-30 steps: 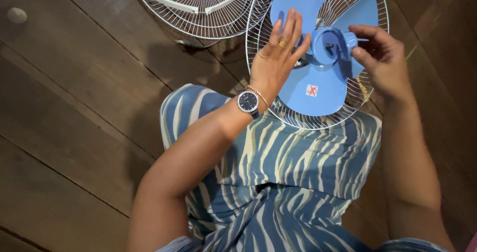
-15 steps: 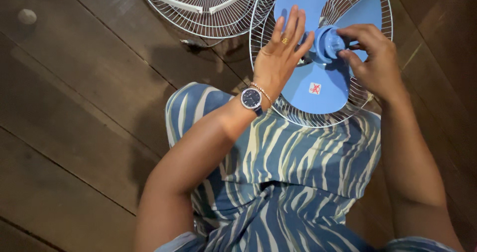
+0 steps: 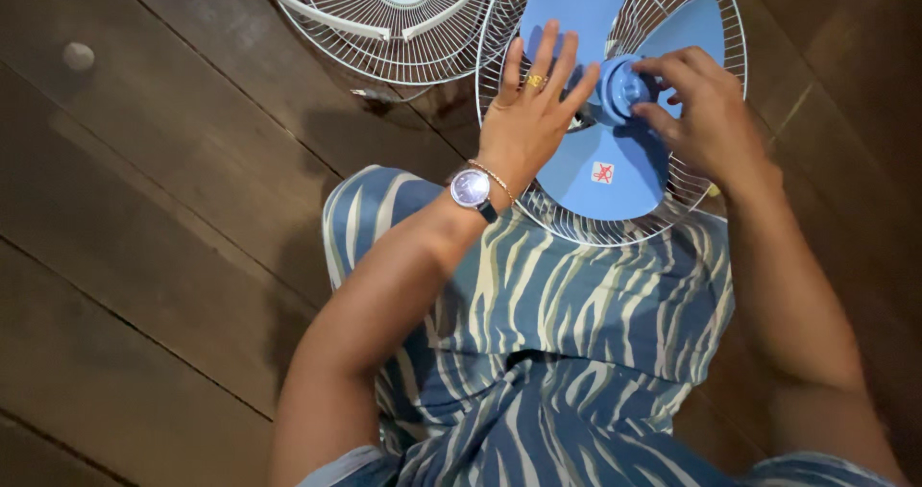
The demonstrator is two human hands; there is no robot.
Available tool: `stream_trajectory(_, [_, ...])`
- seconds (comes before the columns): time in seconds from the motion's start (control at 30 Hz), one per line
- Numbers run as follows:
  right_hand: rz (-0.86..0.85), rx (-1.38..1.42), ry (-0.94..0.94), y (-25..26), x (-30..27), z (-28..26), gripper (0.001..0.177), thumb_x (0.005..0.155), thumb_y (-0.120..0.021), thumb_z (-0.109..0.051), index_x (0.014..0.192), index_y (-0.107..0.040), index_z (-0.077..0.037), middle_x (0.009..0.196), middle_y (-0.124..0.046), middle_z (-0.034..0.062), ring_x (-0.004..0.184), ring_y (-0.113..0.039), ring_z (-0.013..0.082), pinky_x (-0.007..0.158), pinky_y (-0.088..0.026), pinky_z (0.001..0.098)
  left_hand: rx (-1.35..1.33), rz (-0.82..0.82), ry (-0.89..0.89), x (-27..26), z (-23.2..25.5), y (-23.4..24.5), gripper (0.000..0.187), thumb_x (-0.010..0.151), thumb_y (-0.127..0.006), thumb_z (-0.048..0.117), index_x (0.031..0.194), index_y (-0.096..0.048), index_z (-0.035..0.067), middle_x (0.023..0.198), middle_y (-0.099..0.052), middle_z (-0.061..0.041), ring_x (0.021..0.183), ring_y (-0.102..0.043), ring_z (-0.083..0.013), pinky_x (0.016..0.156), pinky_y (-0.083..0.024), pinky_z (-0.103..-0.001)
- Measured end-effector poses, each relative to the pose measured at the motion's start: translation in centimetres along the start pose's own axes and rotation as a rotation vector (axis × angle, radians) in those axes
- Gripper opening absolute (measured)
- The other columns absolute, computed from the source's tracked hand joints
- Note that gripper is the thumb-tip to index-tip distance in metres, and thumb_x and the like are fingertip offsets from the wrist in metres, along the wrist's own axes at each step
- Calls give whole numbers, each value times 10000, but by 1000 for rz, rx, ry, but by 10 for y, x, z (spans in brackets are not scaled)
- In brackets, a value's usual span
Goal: The person sits on the floor and reassembles an electric fan. They attach the blue fan blades to the motor shaft, secure them with a nut, and then place the front wire cage over the blades.
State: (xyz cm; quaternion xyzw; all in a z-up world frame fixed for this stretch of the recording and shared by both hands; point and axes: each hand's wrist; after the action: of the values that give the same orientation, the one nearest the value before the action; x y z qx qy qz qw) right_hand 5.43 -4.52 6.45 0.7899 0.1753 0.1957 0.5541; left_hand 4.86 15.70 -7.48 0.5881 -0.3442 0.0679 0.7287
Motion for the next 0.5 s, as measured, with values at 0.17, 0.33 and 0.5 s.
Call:
stream_trajectory(0.17, [12,-232,-103,-5,4,9,519,874,-902,-326,1222,-698,2,1075,-674,177,890,-685,316,798,-561,414,22,7,25,3,-4,2,329,1011,-580,159,1336,-631,161,1559,-506,-91,1563,-251,-355,1242,-6,-642])
stream_trajectory(0.33, [45,3,-21,1,0,7,543,822,-858,-230,1292,-686,-19,1204,-664,182,935,-696,299,777,-576,373,22,43,34,1,-6,4,307,997,-580,139,1293,-643,194,1518,-527,-65,1547,-296,-323,1243,-1,-632])
stream_trajectory(0.5, [68,-93,-7,-8,5,10,450,852,-899,-211,1228,-740,-22,1043,-671,182,905,-695,317,791,-554,400,-13,69,17,6,-6,3,212,1004,-585,168,1200,-660,202,1422,-576,-34,1504,-369,-298,1232,-15,-637])
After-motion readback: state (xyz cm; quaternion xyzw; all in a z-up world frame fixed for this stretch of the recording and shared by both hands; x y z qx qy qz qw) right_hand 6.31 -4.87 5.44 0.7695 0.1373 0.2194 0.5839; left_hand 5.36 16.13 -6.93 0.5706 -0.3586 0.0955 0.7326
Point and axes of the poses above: each hand's wrist, its own x-axis towards the middle knuckle, its own y-axis out of the back of the hand, z = x × y
